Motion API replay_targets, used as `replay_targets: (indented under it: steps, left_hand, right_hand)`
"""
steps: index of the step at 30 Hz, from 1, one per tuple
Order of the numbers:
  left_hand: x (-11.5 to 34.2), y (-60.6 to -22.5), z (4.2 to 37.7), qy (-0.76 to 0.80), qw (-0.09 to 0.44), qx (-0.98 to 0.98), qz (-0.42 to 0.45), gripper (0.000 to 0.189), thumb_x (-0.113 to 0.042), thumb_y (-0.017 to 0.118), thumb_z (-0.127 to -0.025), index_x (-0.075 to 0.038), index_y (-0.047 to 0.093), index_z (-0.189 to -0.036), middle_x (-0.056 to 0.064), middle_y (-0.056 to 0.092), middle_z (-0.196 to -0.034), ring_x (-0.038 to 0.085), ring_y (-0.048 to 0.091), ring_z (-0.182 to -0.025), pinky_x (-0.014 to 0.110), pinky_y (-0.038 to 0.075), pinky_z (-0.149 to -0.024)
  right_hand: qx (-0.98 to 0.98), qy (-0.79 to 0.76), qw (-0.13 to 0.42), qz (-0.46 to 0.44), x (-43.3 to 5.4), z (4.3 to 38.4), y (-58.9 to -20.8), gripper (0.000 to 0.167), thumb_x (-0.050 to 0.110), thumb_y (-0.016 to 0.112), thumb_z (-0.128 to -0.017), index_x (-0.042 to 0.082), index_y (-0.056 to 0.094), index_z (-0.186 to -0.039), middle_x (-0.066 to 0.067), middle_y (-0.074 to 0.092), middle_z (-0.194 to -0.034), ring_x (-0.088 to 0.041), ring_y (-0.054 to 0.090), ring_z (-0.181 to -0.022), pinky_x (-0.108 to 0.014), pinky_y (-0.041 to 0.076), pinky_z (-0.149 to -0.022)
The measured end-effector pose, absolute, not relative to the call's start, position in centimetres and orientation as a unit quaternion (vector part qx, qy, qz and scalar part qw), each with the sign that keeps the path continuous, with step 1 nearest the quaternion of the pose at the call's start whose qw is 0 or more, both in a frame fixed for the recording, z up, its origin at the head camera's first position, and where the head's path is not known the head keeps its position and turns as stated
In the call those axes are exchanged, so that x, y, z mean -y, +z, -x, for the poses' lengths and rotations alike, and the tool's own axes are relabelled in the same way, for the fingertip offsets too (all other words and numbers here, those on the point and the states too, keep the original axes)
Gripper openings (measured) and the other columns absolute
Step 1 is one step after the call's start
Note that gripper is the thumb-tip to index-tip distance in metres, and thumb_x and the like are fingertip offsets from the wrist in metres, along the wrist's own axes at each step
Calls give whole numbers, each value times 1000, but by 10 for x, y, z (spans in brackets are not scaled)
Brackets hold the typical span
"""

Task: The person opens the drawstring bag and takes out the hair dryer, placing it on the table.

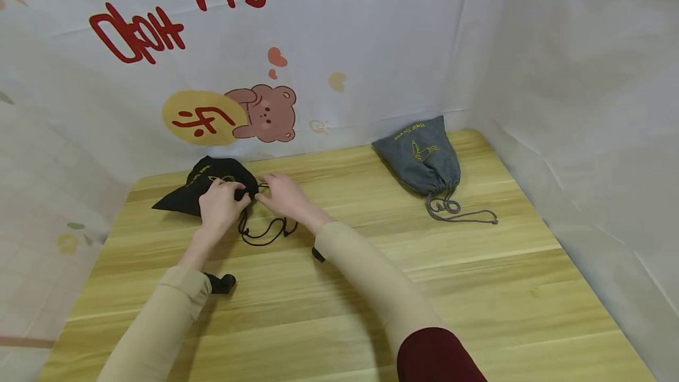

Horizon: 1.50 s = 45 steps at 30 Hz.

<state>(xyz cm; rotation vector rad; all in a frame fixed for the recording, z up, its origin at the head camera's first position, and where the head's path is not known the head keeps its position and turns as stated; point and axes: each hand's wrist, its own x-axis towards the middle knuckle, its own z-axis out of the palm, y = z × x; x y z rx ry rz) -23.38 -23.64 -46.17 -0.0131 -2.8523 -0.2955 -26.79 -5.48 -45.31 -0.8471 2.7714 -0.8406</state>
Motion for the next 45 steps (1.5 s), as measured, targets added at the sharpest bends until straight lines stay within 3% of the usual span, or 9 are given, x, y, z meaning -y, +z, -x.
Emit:
replay_targets:
  steps: [11, 21, 26, 32, 38, 42, 45]
  left_hand:
    - [247, -465, 220, -183, 163, 969, 10, 27, -27, 69, -98, -11, 79, -118, 13, 79, -120, 36, 67, -121, 63, 58, -84]
    - [246, -462, 211, -234, 147, 960, 51, 25, -25, 74, -97, -11, 79, -117, 13, 79, -118, 34, 68, -118, 57, 58, -91]
    - [247, -465, 207, -251, 147, 955, 58, 24, -24, 74, -97, -11, 79, -116, 13, 79, -119, 34, 68, -118, 59, 57, -93]
    - [243, -467, 201, -259, 155, 951, 73, 22, -22, 75, -96, -10, 79, -114, 13, 80, -116, 33, 69, -115, 55, 57, -93]
    - [229, -466, 197, -271, 159, 944, 96, 21, -20, 76, -95, -9, 79, -113, 12, 80, -112, 32, 69, -112, 54, 58, -93]
    - [221, -467, 194, -283, 146, 942, 105, 21, -21, 77, -95, -9, 80, -112, 11, 81, -112, 30, 69, -112, 52, 57, -95]
    - [216, -468, 191, -304, 138, 936, 109, 20, -19, 78, -94, -9, 80, -111, 11, 81, -112, 30, 69, -112, 51, 57, -97]
  right_hand:
    - [-909, -311, 93, 262, 61, 271, -458, 55, 33, 65, -105, 6, 55, -152, -11, 59, -155, -27, 58, -144, -42, 49, -120]
    - [-878, -373, 113, 277, 60, 277, -463, 44, 27, 70, -102, 4, 67, -139, -14, 75, -131, -27, 73, -119, -40, 59, -103]
    - [-872, -368, 109, 305, 61, 276, -467, 29, 28, 73, -100, 11, 76, -124, -7, 81, -115, -22, 76, -102, -29, 59, -86]
    - [-861, -388, 112, 309, 57, 274, -471, 19, 26, 74, -99, 8, 78, -103, -9, 78, -91, -13, 61, -73, -20, 42, -67]
    - [-853, -411, 104, 305, 41, 267, -470, 14, 20, 75, -95, 8, 75, -87, 4, 57, -64, -7, 43, -57, -19, 32, -57]
    - [-862, -399, 87, 300, 29, 261, -468, 29, 18, 77, -92, 12, 62, -69, 9, 44, -56, -6, 37, -51, -19, 27, -53]
    - [-868, -392, 85, 294, 23, 254, -466, 37, 18, 78, -92, 13, 54, -63, 7, 41, -53, -6, 36, -49, -19, 25, -52]
